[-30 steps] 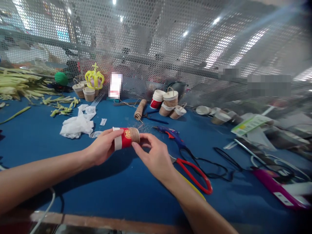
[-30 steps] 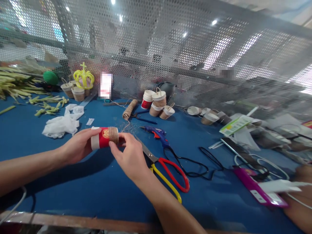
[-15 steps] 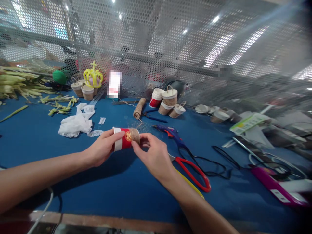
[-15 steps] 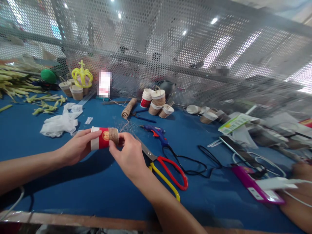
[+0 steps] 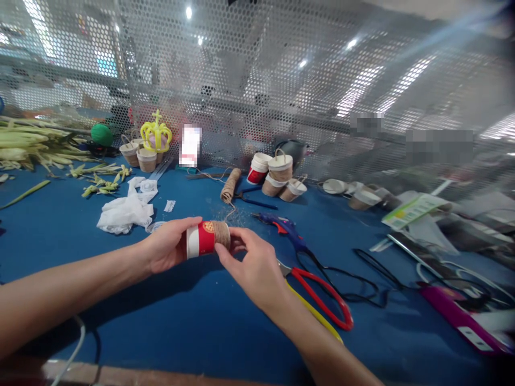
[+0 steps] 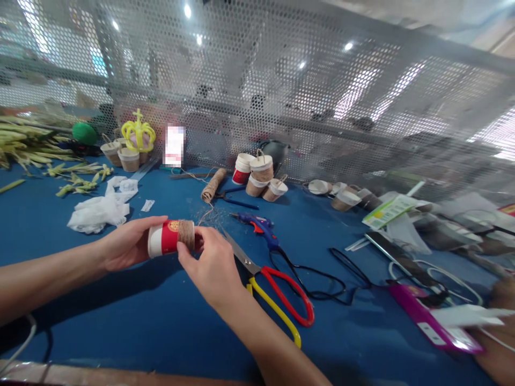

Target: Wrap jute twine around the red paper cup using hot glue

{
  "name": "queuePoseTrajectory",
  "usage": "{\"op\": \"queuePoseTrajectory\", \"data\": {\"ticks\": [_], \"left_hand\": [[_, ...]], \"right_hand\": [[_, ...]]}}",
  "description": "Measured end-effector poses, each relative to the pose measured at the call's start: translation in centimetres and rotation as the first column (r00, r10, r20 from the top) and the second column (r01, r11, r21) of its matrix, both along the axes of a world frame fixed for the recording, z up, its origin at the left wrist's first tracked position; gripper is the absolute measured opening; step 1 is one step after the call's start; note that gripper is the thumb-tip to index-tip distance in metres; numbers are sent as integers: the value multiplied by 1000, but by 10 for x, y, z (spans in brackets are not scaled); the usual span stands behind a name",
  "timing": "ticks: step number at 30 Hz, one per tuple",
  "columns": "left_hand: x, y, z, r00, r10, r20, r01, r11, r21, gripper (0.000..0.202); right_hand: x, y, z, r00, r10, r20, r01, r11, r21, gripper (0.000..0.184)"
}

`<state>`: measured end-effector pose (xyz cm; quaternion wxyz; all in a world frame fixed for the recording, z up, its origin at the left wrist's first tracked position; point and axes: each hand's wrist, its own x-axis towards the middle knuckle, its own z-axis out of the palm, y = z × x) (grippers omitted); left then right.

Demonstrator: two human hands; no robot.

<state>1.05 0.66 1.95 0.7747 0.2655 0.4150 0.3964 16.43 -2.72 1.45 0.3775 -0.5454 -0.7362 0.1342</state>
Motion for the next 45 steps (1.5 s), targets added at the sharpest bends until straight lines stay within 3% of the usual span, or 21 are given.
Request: {"op": "queuePoseTrajectory", "data": {"ticks": [8,11,14,17,20,27,31,34,38,41,45], "left_hand": [[2,-3,-3,1000,1,19,-1,1000,10,20],[0,-4,-3,997,-70,32,65,991,114,19],[-4,-4,-6,980,-199,-26,197,928,317,22],[-10,0,-8,971,-174,-163,229,870,437,23],[-14,5,-8,956,-176,-234,270,838,474,21],[-17,8,-7,885,-224,-408,424,748,510,18],[-17,8,-6,871,-132,-473,433,662,612,27],[-16,7,-3,855,-38,-517,430,611,665,23],[-14,4,-1,826,-14,-564,443,634,634,14],[-14,3,-1,819,-63,-571,461,665,587,9],[-15,2,-2,823,-117,-557,480,668,569,4]], "right_hand": [[-3,-1,-2,996,-54,66,53,998,20,16],[-2,0,-2,998,-63,20,63,998,-3,15],[-1,0,1,994,-52,-95,48,998,-48,15],[2,1,3,972,-6,-237,-24,992,-127,19],[7,3,4,924,10,-381,-111,963,-245,19],[10,9,1,756,-100,-647,-291,834,-468,19],[11,12,3,497,-250,-831,-423,766,-484,17],[11,14,2,401,-317,-860,-470,734,-490,14],[8,12,-1,379,-325,-866,-503,713,-488,16],[4,9,-4,398,-288,-871,-497,730,-469,18],[1,6,-6,433,-253,-865,-479,749,-459,21]]}}
